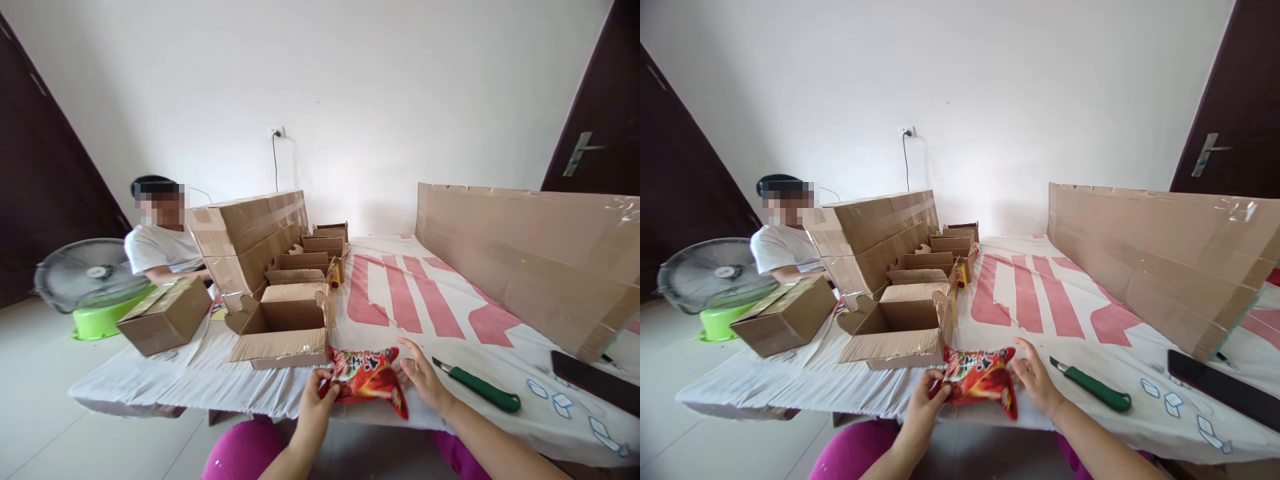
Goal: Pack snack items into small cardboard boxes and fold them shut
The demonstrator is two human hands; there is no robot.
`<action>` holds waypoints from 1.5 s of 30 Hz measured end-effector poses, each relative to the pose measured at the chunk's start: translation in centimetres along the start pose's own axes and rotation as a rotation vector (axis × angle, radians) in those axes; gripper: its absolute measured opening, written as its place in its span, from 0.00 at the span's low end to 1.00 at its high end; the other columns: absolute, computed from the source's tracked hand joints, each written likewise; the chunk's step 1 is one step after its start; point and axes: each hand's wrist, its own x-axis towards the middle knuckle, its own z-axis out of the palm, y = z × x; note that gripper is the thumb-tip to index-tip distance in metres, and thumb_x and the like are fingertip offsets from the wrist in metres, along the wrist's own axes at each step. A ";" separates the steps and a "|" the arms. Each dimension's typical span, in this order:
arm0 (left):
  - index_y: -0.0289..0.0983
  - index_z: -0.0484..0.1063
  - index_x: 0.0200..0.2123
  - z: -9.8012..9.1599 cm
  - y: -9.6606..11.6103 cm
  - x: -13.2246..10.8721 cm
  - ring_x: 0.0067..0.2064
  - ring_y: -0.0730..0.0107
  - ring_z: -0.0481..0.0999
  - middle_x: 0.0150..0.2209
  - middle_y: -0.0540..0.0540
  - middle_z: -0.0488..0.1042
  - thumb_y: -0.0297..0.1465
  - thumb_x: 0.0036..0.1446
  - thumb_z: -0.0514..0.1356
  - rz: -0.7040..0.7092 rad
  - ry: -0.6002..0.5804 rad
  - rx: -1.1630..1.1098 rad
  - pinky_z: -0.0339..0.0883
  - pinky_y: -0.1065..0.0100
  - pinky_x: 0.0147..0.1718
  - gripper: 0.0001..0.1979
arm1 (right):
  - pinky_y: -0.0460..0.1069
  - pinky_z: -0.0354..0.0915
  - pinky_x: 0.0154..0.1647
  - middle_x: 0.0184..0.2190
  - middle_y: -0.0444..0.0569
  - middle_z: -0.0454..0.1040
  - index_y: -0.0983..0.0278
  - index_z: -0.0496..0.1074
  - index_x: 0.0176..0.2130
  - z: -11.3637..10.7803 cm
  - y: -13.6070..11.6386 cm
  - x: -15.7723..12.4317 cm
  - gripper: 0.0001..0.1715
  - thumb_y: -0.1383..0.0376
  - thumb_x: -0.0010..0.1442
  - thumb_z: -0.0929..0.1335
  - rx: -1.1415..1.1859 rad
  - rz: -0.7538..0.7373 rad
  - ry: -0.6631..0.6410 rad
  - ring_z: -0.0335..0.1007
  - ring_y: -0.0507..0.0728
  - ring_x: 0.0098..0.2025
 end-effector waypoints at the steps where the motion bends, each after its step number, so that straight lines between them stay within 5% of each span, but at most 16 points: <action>1: 0.39 0.64 0.30 -1.5 0.4 -0.6 0.30 0.70 0.74 0.33 0.51 0.74 0.38 0.41 0.70 -0.005 0.026 -0.032 0.68 0.69 0.33 0.18 | 0.54 0.72 0.30 0.30 0.49 0.76 0.61 0.58 0.59 0.7 -0.1 0.3 0.27 0.51 0.67 0.56 0.062 0.088 -0.001 0.74 0.58 0.28; 3: 0.38 0.65 0.29 -4.5 1.2 -1.8 0.31 0.71 0.74 0.36 0.50 0.76 0.38 0.39 0.71 -0.026 0.079 -0.070 0.67 0.70 0.32 0.20 | 0.54 0.71 0.30 0.25 0.47 0.73 0.62 0.65 0.50 1.9 -0.2 0.9 0.24 0.50 0.64 0.58 0.127 0.197 0.009 0.72 0.59 0.26; 6: 0.38 0.66 0.28 -8.3 2.6 -3.3 0.31 0.71 0.74 0.36 0.50 0.76 0.36 0.36 0.74 -0.117 0.103 -0.112 0.67 0.71 0.31 0.21 | 0.54 0.69 0.37 0.33 0.50 0.76 0.62 0.69 0.40 2.8 0.1 1.2 0.15 0.55 0.59 0.64 0.016 0.086 0.008 0.71 0.57 0.29; 8: 0.38 0.66 0.28 -10.2 3.5 -4.3 0.31 0.70 0.73 0.33 0.52 0.75 0.34 0.35 0.75 -0.173 0.105 -0.144 0.68 0.71 0.31 0.21 | 0.53 0.68 0.38 0.39 0.51 0.76 0.61 0.70 0.38 2.9 0.3 1.0 0.12 0.58 0.58 0.64 -0.026 0.009 -0.013 0.71 0.55 0.31; 15: 0.39 0.64 0.29 -16.7 7.1 -5.5 0.32 0.59 0.78 0.33 0.49 0.76 0.31 0.37 0.73 -0.340 -0.007 -0.280 0.73 0.61 0.30 0.20 | 0.51 0.65 0.36 0.33 0.49 0.74 0.62 0.70 0.35 2.5 0.1 0.6 0.12 0.59 0.60 0.62 -0.123 -0.005 -0.101 0.70 0.56 0.31; 21: 0.40 0.66 0.31 -23.0 8.7 -3.4 0.28 0.68 0.75 0.30 0.53 0.75 0.28 0.29 0.74 -0.218 0.328 -0.166 0.70 0.71 0.24 0.24 | 0.51 0.63 0.36 0.31 0.48 0.73 0.61 0.69 0.31 2.7 -0.4 0.7 0.11 0.61 0.60 0.61 -0.210 -0.068 -0.133 0.69 0.56 0.32; 24: 0.40 0.68 0.33 -22.4 7.3 -1.0 0.29 0.69 0.75 0.27 0.54 0.73 0.33 0.30 0.73 -0.063 0.426 -0.027 0.72 0.69 0.30 0.23 | 0.51 0.62 0.37 0.31 0.48 0.72 0.61 0.69 0.31 2.8 -0.4 0.7 0.10 0.62 0.60 0.61 -0.253 -0.080 -0.143 0.69 0.57 0.33; 29: 0.38 0.74 0.35 -17.2 3.8 2.8 0.50 0.51 0.73 0.44 0.41 0.74 0.42 0.44 0.62 0.263 0.418 0.598 0.67 0.50 0.53 0.16 | 0.50 0.62 0.37 0.31 0.47 0.71 0.61 0.67 0.30 2.7 -0.4 0.6 0.10 0.63 0.61 0.61 -0.255 -0.087 -0.142 0.69 0.56 0.33; 34: 0.37 0.73 0.46 -13.8 1.9 1.6 0.62 0.49 0.61 0.57 0.36 0.65 0.38 0.60 0.51 0.418 0.547 1.033 0.54 0.47 0.62 0.18 | 0.50 0.62 0.37 0.30 0.47 0.71 0.61 0.67 0.30 2.8 -0.5 0.5 0.10 0.64 0.61 0.60 -0.243 -0.080 -0.143 0.68 0.56 0.32; 36: 0.39 0.71 0.53 -13.4 1.4 0.2 0.67 0.49 0.54 0.62 0.37 0.61 0.38 0.62 0.51 0.523 0.485 1.224 0.49 0.46 0.64 0.20 | 0.50 0.62 0.37 0.30 0.47 0.71 0.61 0.67 0.30 2.8 -0.5 0.5 0.09 0.64 0.61 0.61 -0.235 -0.078 -0.151 0.68 0.56 0.33; 38: 0.43 0.68 0.58 -13.3 1.0 -1.0 0.70 0.47 0.47 0.65 0.40 0.58 0.41 0.59 0.56 0.605 0.278 1.368 0.42 0.42 0.65 0.24 | 0.50 0.62 0.36 0.30 0.47 0.71 0.61 0.66 0.30 2.7 -0.5 0.5 0.09 0.64 0.61 0.61 -0.231 -0.075 -0.161 0.68 0.56 0.33; 41: 0.48 0.67 0.60 -13.8 0.8 -1.7 0.70 0.45 0.46 0.66 0.45 0.59 0.40 0.58 0.58 0.547 0.134 1.487 0.35 0.37 0.64 0.25 | 0.50 0.62 0.36 0.30 0.47 0.71 0.61 0.66 0.30 2.7 -0.7 0.6 0.09 0.64 0.61 0.61 -0.238 -0.073 -0.165 0.68 0.56 0.33; 45: 0.48 0.73 0.53 -15.7 1.2 -1.2 0.61 0.54 0.66 0.58 0.45 0.71 0.35 0.66 0.46 0.356 0.337 1.435 0.43 0.39 0.63 0.20 | 0.49 0.63 0.36 0.31 0.47 0.71 0.61 0.67 0.30 2.6 -1.0 0.5 0.10 0.63 0.62 0.60 -0.241 -0.084 -0.161 0.69 0.56 0.33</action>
